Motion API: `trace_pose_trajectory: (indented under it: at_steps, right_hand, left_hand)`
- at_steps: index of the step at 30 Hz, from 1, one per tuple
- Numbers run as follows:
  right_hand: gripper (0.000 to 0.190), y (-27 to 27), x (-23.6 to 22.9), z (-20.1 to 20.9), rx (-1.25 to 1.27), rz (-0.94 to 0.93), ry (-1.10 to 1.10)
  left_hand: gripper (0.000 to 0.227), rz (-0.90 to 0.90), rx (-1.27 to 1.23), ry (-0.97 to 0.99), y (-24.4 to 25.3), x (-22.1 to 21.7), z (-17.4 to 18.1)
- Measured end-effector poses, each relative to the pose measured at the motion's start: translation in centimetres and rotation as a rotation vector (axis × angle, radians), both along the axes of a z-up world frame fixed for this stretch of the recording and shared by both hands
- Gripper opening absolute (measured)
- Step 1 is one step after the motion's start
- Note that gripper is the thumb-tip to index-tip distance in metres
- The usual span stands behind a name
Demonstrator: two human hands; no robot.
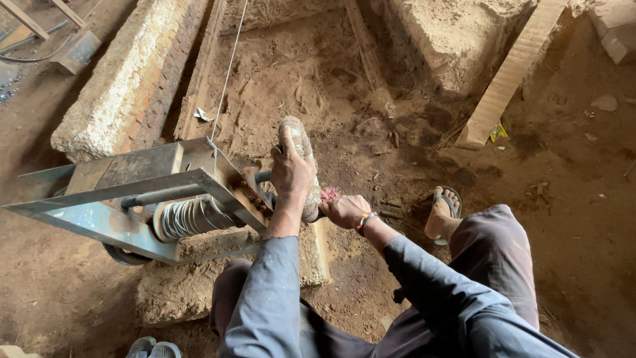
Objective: The person operates a manual winch by rotating a handle wrapped in material, which pulls a cable over a series of rollers in a workshop environment.
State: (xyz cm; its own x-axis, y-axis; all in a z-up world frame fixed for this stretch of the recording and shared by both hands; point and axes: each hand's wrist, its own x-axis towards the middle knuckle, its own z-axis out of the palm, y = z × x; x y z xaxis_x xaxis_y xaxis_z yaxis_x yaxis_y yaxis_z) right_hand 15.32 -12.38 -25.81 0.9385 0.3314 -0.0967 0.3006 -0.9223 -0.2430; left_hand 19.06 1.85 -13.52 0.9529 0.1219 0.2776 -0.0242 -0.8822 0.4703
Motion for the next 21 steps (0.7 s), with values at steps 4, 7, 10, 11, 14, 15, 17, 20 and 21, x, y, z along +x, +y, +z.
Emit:
trace_pose_trajectory:
  at_steps: [4, 7, 10, 11, 14, 15, 17, 20, 21]
  right_hand:
    - [0.058, -0.2, -1.3, 1.4, 0.103, 0.023, -0.07]
    - [0.052, -0.4, -2.1, 2.7, 0.15, 0.03, -0.108]
    - [0.046, -0.8, -3.1, 4.0, 0.162, 0.061, -0.149]
    - [0.046, -0.8, -3.5, 4.4, 0.131, 0.062, -0.15]
    - [0.033, -0.8, -4.8, 5.4, 0.176, 0.085, -0.304]
    - [0.033, -0.8, -5.2, 5.7, 0.213, 0.098, -0.383]
    - [0.037, -0.5, -6.1, 6.3, 0.208, 0.044, -0.327]
    - [0.037, -0.7, -6.4, 7.2, 0.208, 0.03, -0.312]
    - [0.036, -0.6, -6.3, 7.4, 0.213, 0.033, -0.318]
  left_hand:
    - [0.064, -0.005, -0.09, 0.108, -0.4, 0.9, 1.9]
    - [0.074, -0.008, -0.087, 0.233, -0.2, 2.5, 3.0]
    - [0.075, -0.02, -0.098, 0.299, -0.2, 4.0, 4.0]
    - [0.073, -0.005, -0.07, 0.299, -0.3, 4.2, 4.2]
    - [0.067, 0.013, -0.069, 0.371, -0.3, 4.9, 5.0]
    - [0.065, 0.014, -0.083, 0.406, -0.3, 5.2, 5.2]
    - [0.058, 0.008, -0.03, 0.427, -0.4, 6.4, 5.1]
    - [0.061, 0.012, 0.027, 0.468, -0.2, 8.4, 4.2]
    - [0.065, 0.015, 0.047, 0.483, 0.0, 9.2, 4.0]
